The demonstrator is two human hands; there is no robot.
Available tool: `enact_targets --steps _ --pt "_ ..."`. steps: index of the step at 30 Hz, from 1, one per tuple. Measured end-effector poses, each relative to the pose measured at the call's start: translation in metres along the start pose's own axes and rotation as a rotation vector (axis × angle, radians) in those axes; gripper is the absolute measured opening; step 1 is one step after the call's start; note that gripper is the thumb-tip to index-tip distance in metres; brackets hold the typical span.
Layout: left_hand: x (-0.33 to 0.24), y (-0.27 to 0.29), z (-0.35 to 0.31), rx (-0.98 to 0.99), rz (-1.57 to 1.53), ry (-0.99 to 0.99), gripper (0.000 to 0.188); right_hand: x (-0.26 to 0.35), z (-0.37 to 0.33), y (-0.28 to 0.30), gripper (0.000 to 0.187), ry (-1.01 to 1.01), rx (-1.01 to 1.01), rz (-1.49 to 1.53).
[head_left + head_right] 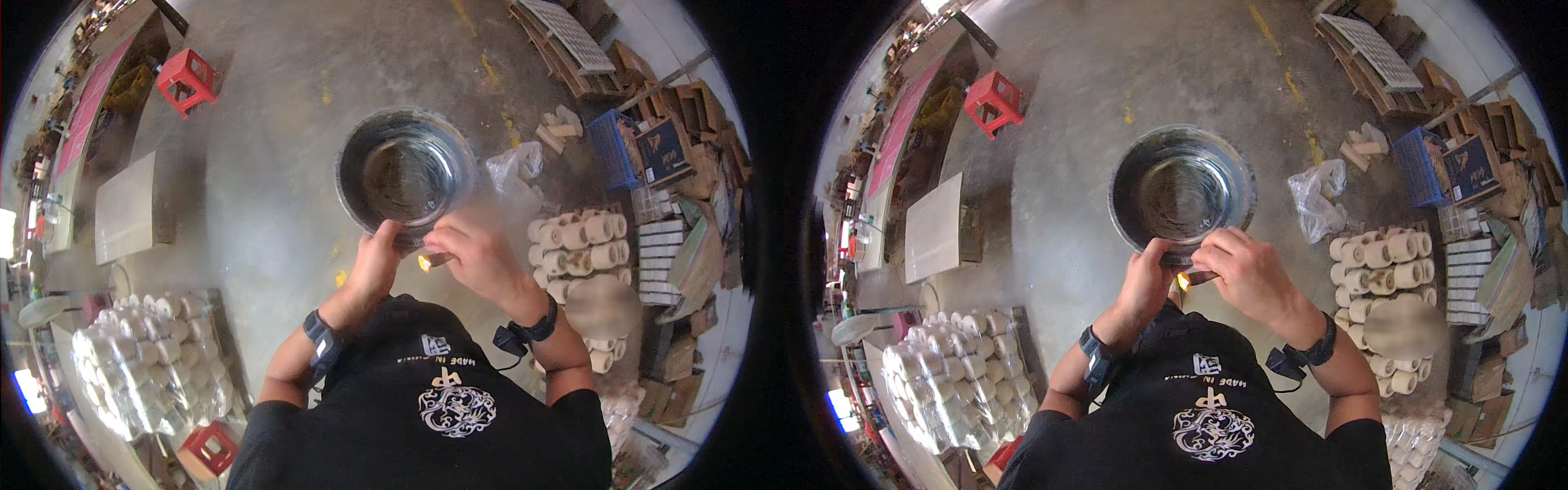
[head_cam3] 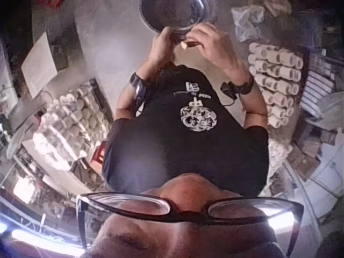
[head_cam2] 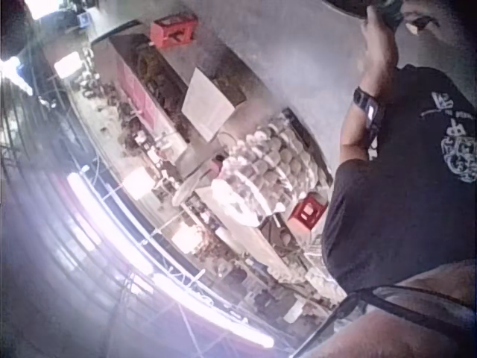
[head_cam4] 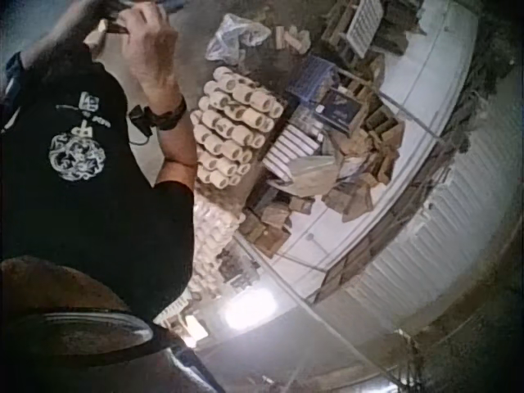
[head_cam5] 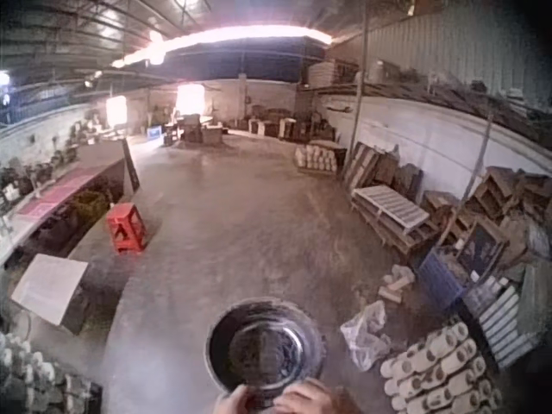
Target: Pouring white finishing liquid from a bucket into a metal bowl using a white pitcher and stirring it for consistency.
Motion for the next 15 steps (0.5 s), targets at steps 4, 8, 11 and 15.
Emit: enact_targets --steps 4,8,11,15 --pt "-0.040 -0.018 0.056 0.114 0.256 -0.117 0.035 -0.031 0.051 0.017 0.012 -0.015 0.094 -0.005" --pt "-0.060 -0.013 0.116 0.081 0.241 -0.152 0.023 -0.067 0.106 0.020 0.015 -0.059 0.097 -0.021" --pt "-0.078 -0.014 0.169 -0.010 0.235 -0.054 0.014 -0.107 0.145 0.018 0.016 0.001 0.145 -0.023" --pt "-0.106 -0.015 0.235 0.005 0.547 0.013 0.021 -0.165 0.198 0.018 0.012 0.029 0.232 0.111"
Point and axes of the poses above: each hand's wrist, its own z-axis towards the middle knuckle, its own y-axis out of the back of the hand, x = y × z, the point moved 4 cm from there along z, towards the middle knuckle, and after that the axes turned 4 degrees about x, right-handed, at the moved point
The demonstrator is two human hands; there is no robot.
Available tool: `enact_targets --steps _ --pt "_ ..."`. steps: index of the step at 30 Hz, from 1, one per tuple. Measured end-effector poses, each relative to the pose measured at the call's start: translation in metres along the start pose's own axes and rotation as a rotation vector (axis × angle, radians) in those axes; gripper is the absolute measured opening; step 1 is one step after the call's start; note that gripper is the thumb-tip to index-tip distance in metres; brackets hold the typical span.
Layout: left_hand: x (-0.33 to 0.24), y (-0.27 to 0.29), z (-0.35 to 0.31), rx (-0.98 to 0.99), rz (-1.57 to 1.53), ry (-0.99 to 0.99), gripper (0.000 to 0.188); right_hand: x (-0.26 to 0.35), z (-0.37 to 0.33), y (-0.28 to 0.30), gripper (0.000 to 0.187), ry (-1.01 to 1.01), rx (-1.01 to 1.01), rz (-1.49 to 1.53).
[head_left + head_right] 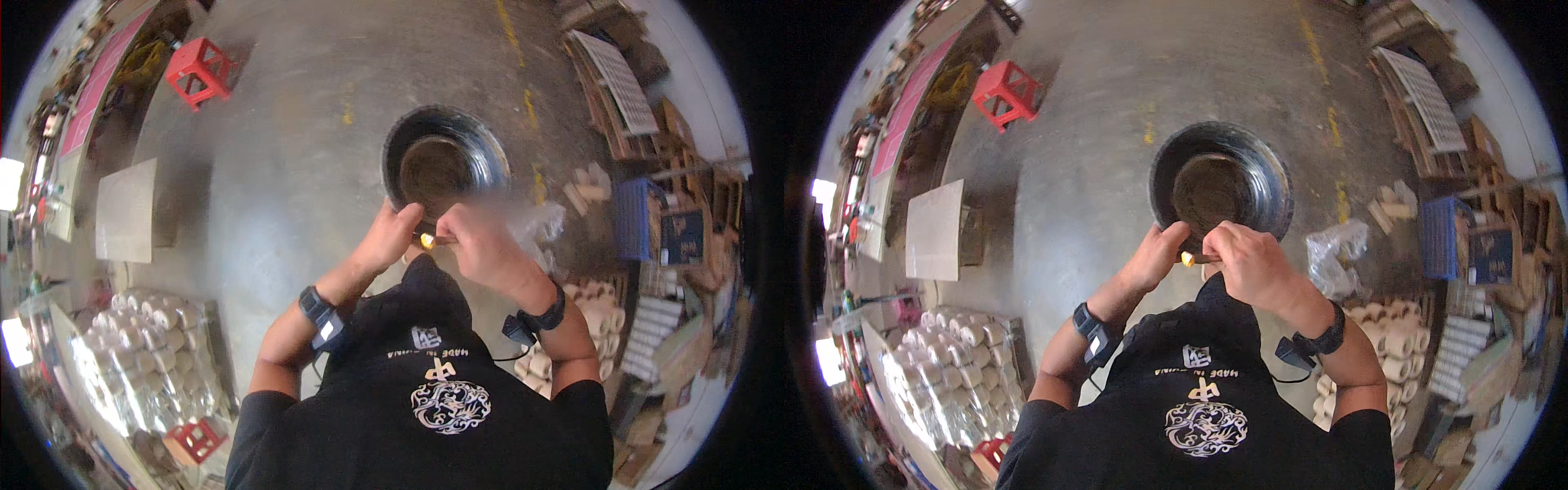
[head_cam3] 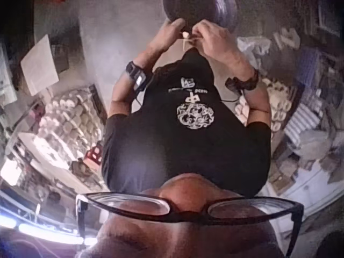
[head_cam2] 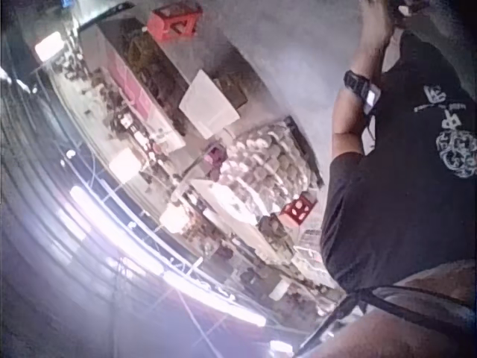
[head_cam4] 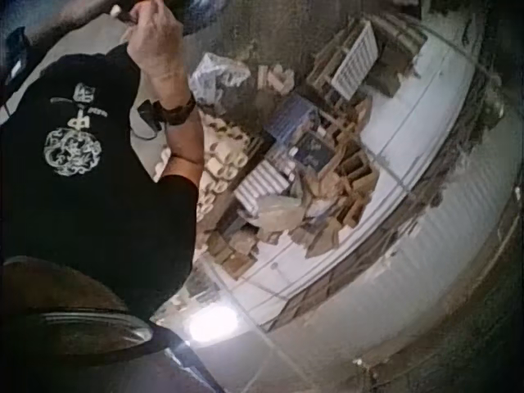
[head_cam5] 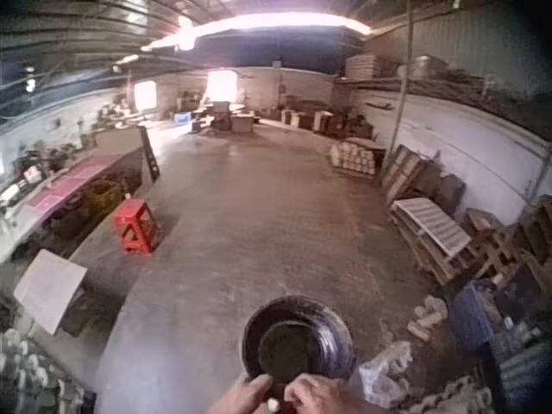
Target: Pouring white finishing liquid from a bucket into a metal bowl using a white pitcher and stirring it for consistency.
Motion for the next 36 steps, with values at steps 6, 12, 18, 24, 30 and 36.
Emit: enact_targets --steps 6,12,18,24,30,36 --pt "-0.030 0.019 0.074 0.063 -0.033 0.146 0.024 -0.062 0.067 0.024 0.012 -0.021 0.122 0.225" --pt "-0.042 0.040 0.139 0.143 -0.033 0.251 0.028 -0.107 0.123 0.040 0.014 -0.175 0.293 0.401" --pt "-0.066 0.058 0.197 0.140 -0.281 0.191 0.073 -0.145 0.185 0.054 0.022 -0.275 0.098 0.645" --pt "-0.111 0.094 0.240 0.255 -0.054 -0.218 0.120 -0.158 0.273 0.061 0.021 -0.237 0.011 0.532" --pt "-0.150 0.145 0.284 0.486 -0.104 -0.078 0.094 -0.166 0.342 0.072 0.022 -0.193 -0.050 0.455" --pt "-0.139 0.192 0.320 0.428 -0.348 0.068 0.093 -0.208 0.409 0.126 0.014 -0.408 -0.238 0.959"
Point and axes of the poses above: each hand's wrist, its own z-axis towards the middle knuckle, its own y-axis out of the back of the hand, x = y × z, the point moved 4 cm from there along z, towards the middle knuckle, and after that the axes turned 4 degrees about x, right-handed, at the moved point
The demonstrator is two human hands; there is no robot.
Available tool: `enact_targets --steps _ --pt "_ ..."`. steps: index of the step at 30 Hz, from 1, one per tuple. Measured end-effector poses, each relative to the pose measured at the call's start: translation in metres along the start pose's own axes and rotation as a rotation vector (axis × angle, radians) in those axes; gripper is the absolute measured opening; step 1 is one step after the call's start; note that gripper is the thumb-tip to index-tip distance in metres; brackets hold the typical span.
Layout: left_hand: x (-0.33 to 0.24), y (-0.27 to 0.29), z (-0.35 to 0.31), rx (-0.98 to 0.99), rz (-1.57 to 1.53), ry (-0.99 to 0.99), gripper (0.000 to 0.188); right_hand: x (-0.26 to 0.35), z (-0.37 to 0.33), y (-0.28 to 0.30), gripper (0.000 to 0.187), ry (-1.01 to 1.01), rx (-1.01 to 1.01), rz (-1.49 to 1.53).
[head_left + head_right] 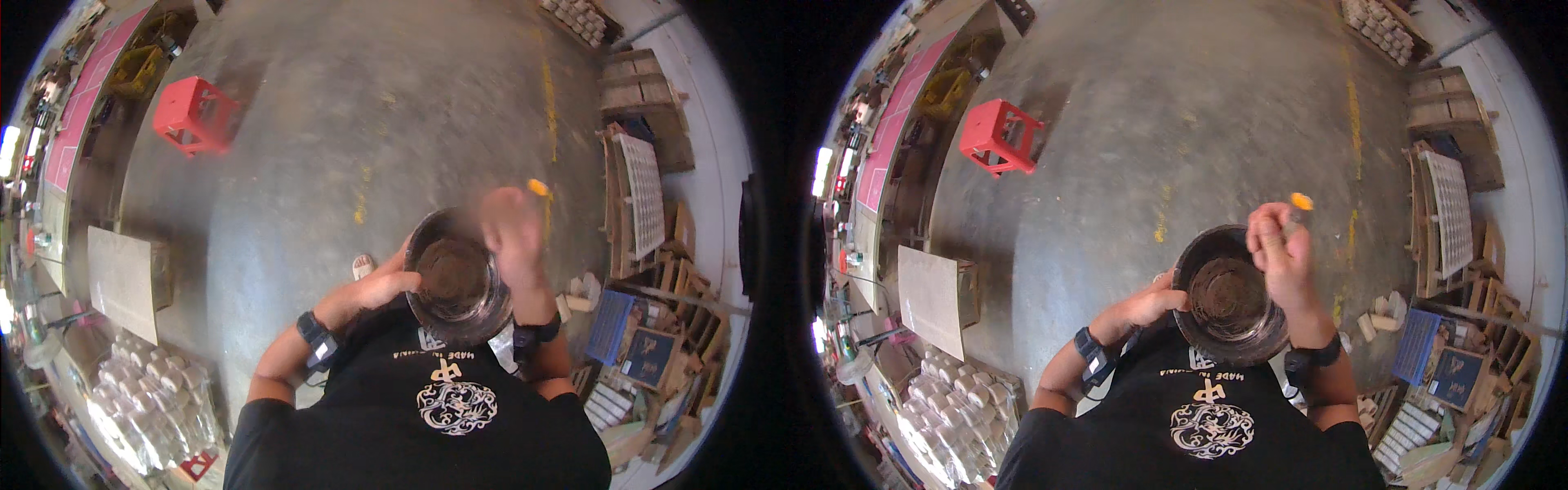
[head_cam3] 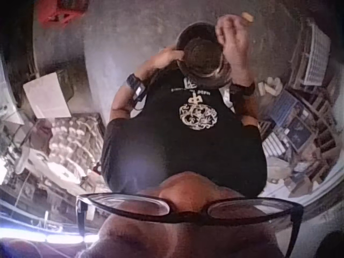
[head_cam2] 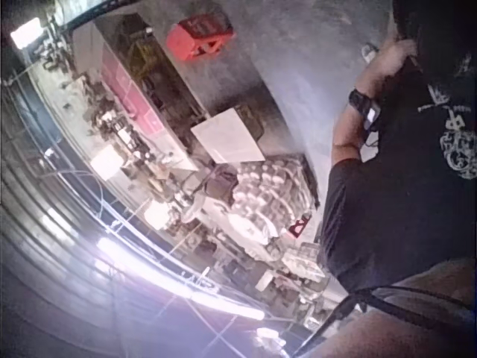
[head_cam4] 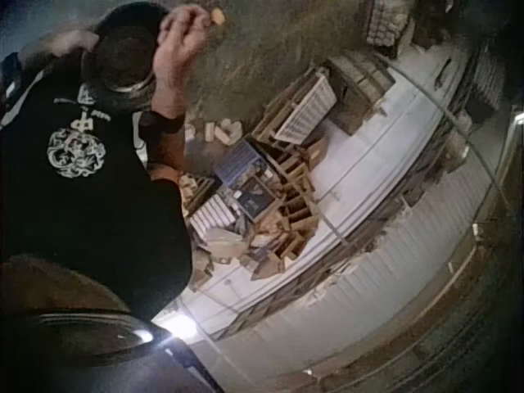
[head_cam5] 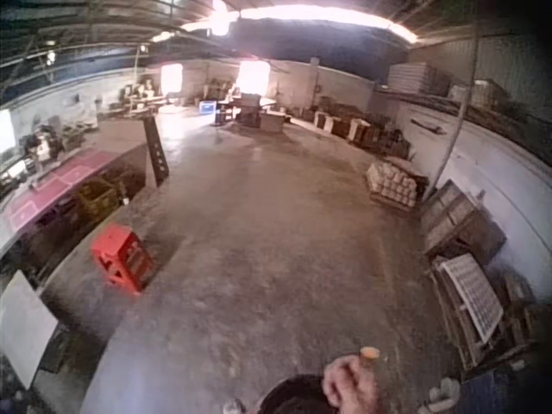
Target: Pouring white finishing liquid from a bucket into a metal bowl using a white pitcher and stirring it for consistency.
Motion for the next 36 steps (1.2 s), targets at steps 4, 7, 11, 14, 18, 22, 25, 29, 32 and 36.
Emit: enact_targets --steps 4,7,11,14,18,22,25,29,32,36 --pt "-0.022 0.033 0.018 -0.089 0.051 -0.088 0.093 0.001 0.049 -0.002 0.004 0.139 0.077 -0.141" --pt "-0.056 0.044 0.040 -0.121 0.079 -0.116 0.092 -0.002 0.086 -0.006 0.006 -0.043 0.236 -0.193" --pt "-0.107 0.061 0.077 -0.269 0.226 -0.132 0.092 0.019 0.151 -0.016 0.012 0.424 0.406 -0.442" --pt "-0.158 0.068 0.091 -0.438 0.621 -0.102 0.092 0.023 0.188 -0.021 0.019 0.506 0.462 -0.496" --pt "-0.185 0.091 0.120 -0.498 0.498 -0.129 0.093 0.042 0.233 -0.017 0.024 0.676 0.486 -0.547" --pt "-0.212 0.115 0.145 -0.620 0.658 0.029 0.093 0.046 0.283 -0.010 0.021 0.711 0.537 -0.611" --pt "-0.236 0.142 0.165 -0.675 0.735 0.076 0.095 0.055 0.327 -0.013 0.019 0.731 0.558 -0.702" --pt "-0.262 0.180 0.181 -0.694 0.953 0.044 0.090 0.067 0.368 -0.031 0.020 0.774 0.538 -0.805" --pt "-0.297 0.213 0.195 -0.626 1.082 -0.003 0.083 0.079 0.407 -0.047 0.024 0.766 0.521 -0.917" --pt "-0.350 0.239 0.212 -0.558 1.305 -0.066 0.075 0.094 0.457 -0.056 0.028 0.624 0.469 -0.972"
Point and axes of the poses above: each hand's wrist, its own z-axis towards the middle knuckle, its own y-axis out of the back of the hand, x = y × z, the point moved 4 cm from there along z, towards the middle knuckle, and after that the axes turned 4 degrees about x, right-handed, at the moved point
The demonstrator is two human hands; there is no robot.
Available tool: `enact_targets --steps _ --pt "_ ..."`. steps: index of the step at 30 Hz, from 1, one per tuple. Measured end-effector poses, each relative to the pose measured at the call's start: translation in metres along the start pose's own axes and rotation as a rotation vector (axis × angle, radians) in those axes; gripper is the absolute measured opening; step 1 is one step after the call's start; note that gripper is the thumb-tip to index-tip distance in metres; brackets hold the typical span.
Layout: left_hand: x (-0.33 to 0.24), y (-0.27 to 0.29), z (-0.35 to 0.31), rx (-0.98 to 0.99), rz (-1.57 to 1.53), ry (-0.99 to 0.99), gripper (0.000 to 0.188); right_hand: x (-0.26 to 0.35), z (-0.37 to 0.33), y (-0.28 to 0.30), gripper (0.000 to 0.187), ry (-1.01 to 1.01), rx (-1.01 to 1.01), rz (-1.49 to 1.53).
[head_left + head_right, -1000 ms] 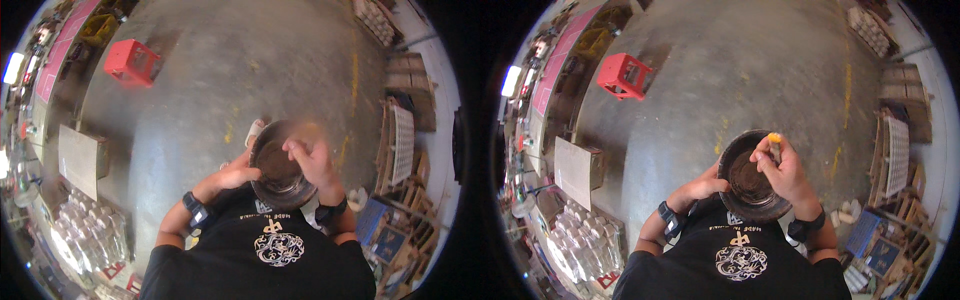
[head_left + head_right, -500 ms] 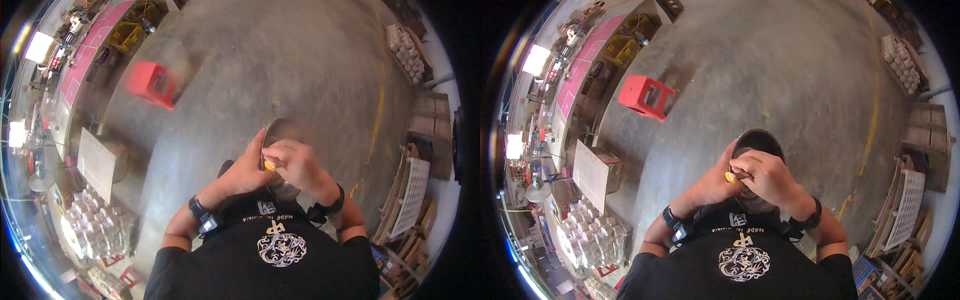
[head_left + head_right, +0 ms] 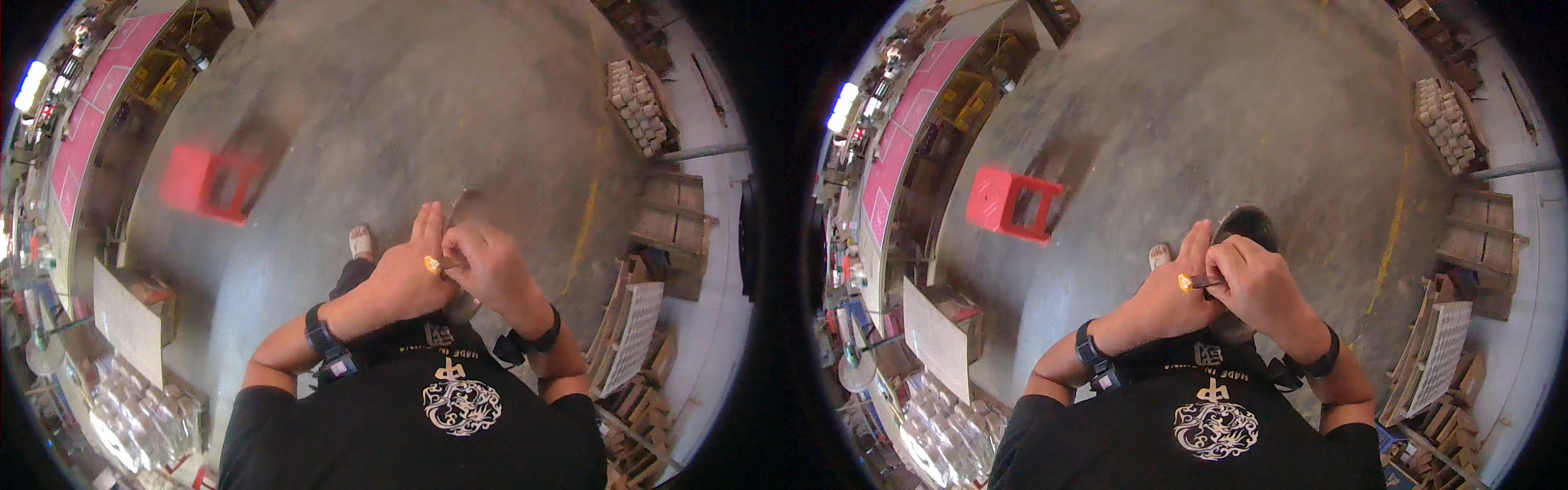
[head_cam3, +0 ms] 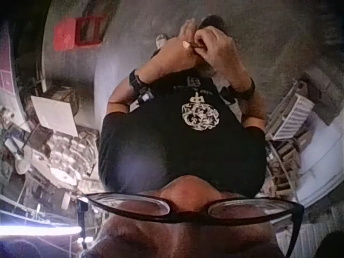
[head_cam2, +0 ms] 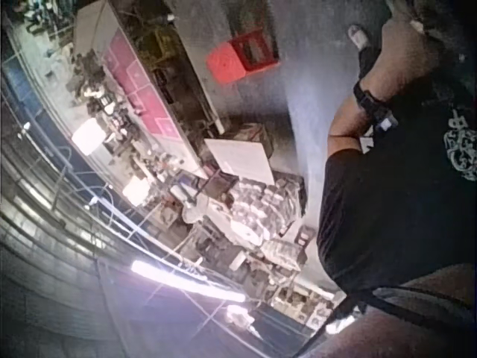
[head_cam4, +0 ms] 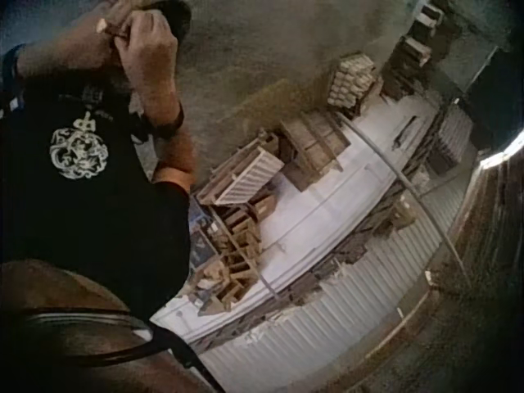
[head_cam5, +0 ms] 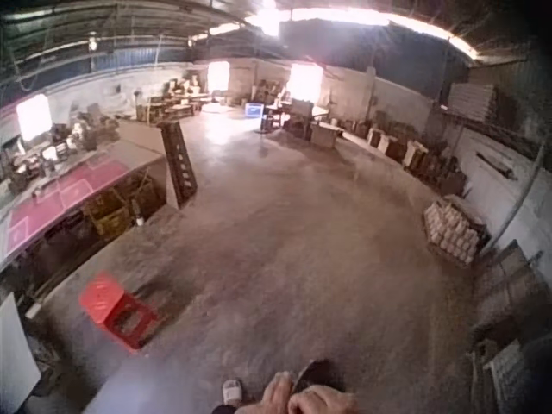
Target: Pouring white finishing liquid from a bucket into a metal bowl using a white pitcher and stirring it for consistency.
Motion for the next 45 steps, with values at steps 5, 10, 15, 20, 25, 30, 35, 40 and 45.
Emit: enact_targets --steps 5,10,15,20,25,30,35,40,45 --pt "0.020 0.045 0.045 0.076 -0.140 0.076 0.071 -0.044 0.047 0.005 0.021 -0.287 -0.119 0.223" --pt "0.049 0.075 0.089 0.043 -0.163 0.142 0.073 -0.082 0.099 0.002 0.015 -0.308 -0.175 0.240" --pt "0.071 0.104 0.145 -0.022 -0.155 0.244 0.070 -0.143 0.145 -0.005 0.007 -0.355 -0.207 0.490" --pt "0.094 0.144 0.194 -0.043 -0.316 0.333 0.071 -0.226 0.198 0.029 0.005 -0.381 -0.378 0.963" --pt "0.112 0.169 0.254 -0.170 -0.430 0.267 0.064 -0.266 0.255 0.067 0.006 -0.302 -0.113 1.204" --pt "0.144 0.188 0.305 -0.283 -1.110 0.271 0.055 -0.349 0.284 0.135 0.011 -0.399 -0.375 1.259" --pt "0.226 0.199 0.344 -0.278 -1.191 0.362 0.043 -0.438 0.285 0.160 0.008 -0.709 -0.548 0.669" --pt "0.280 0.244 0.407 -0.432 -1.028 0.157 0.028 -0.459 0.326 0.157 0.027 -0.517 -0.543 -0.102" --pt "0.302 0.325 0.483 -0.283 -1.080 0.169 0.046 -0.434 0.414 0.145 0.022 -0.837 -0.462 0.516"
Point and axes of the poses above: each hand's wrist, its own z-axis towards the middle knuckle, its own y-axis out of the back of the hand, x = y × z, the point moved 4 cm from there along z, towards the middle knuckle, and after that the axes turned 4 degrees about x, right-handed, at the moved point
